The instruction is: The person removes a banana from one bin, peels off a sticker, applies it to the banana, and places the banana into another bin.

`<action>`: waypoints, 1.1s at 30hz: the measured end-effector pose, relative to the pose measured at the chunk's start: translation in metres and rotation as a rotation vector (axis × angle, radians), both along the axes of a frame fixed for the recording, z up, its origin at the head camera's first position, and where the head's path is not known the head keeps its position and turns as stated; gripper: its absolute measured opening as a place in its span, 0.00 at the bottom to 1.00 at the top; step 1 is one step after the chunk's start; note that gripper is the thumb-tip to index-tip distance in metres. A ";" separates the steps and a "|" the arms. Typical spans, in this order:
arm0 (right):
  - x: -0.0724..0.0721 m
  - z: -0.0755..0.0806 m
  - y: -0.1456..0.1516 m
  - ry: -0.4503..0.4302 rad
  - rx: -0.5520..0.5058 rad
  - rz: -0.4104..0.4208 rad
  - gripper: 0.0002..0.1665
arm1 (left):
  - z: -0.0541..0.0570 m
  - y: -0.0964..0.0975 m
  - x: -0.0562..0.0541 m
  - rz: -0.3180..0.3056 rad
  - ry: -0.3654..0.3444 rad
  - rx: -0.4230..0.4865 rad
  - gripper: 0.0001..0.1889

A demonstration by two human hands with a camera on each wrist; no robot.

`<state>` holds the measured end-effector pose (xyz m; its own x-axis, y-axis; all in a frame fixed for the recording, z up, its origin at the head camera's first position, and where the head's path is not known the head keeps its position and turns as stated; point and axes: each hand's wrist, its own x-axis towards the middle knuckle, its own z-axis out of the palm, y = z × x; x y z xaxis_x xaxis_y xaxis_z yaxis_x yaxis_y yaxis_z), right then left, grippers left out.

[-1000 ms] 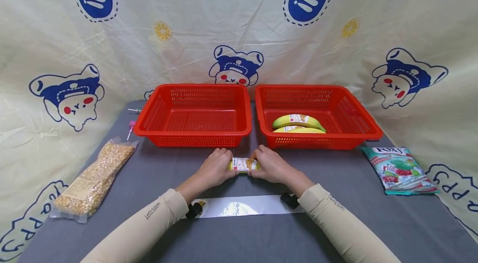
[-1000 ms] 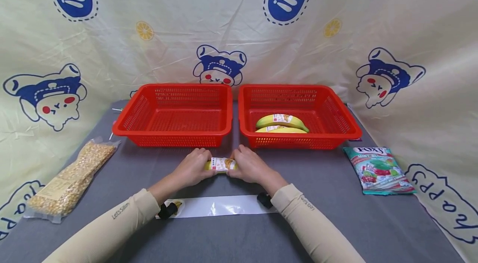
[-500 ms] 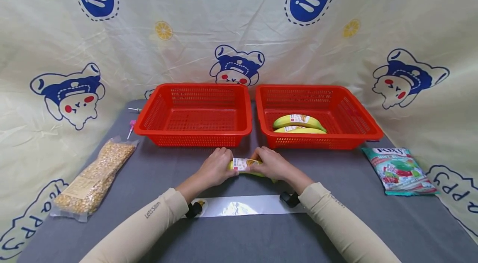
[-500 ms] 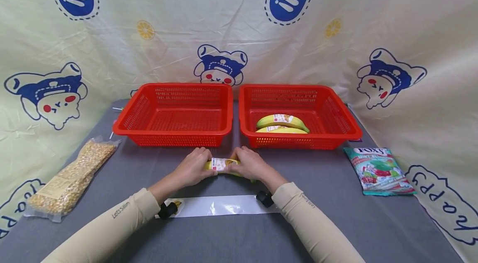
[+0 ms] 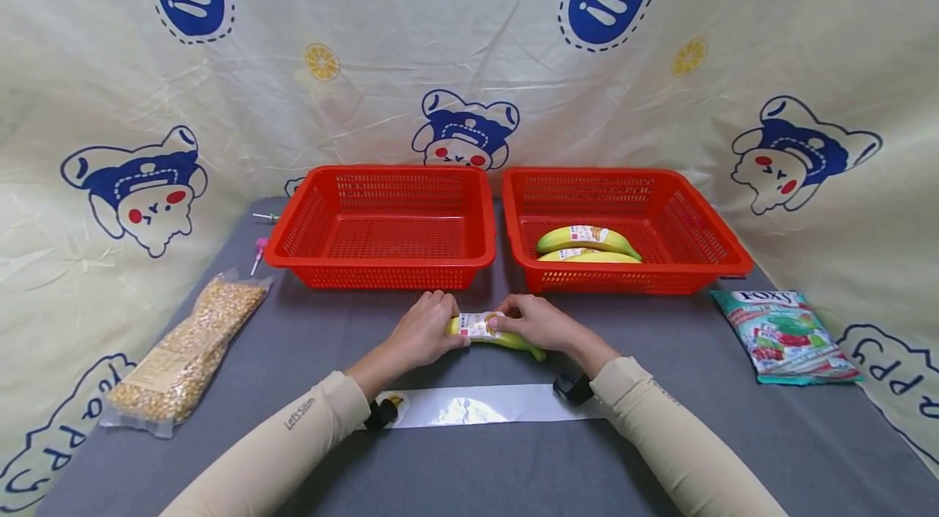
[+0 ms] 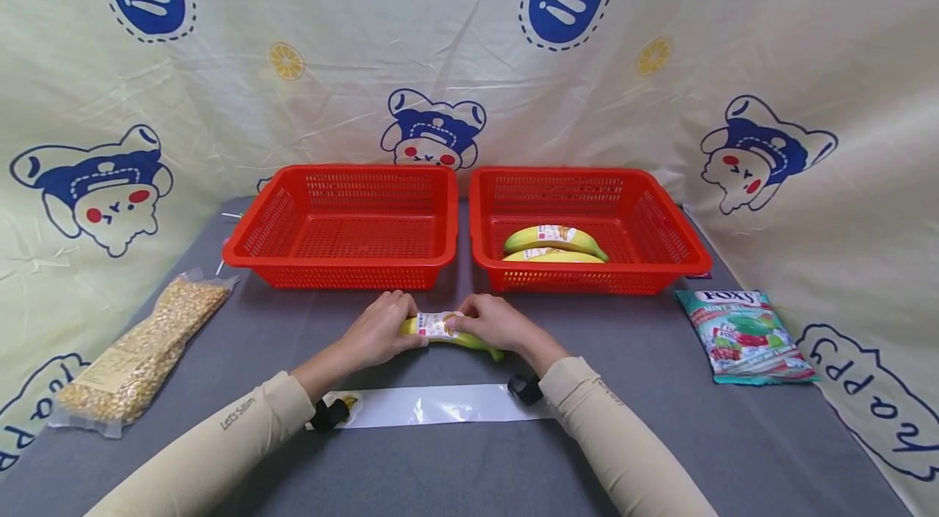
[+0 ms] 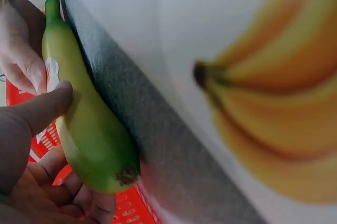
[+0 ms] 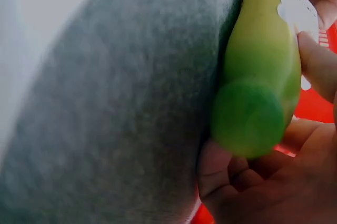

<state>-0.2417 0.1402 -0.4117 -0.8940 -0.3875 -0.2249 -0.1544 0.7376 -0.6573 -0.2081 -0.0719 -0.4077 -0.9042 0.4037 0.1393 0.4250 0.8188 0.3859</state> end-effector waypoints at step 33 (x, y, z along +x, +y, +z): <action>0.002 -0.003 0.001 0.039 0.014 0.012 0.17 | 0.007 -0.004 0.005 -0.041 0.019 0.216 0.18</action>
<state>-0.2394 0.1409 -0.4143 -0.8975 -0.3954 -0.1955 -0.1884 0.7444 -0.6406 -0.2030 -0.0762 -0.4004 -0.8842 0.3989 0.2429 0.4648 0.7001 0.5420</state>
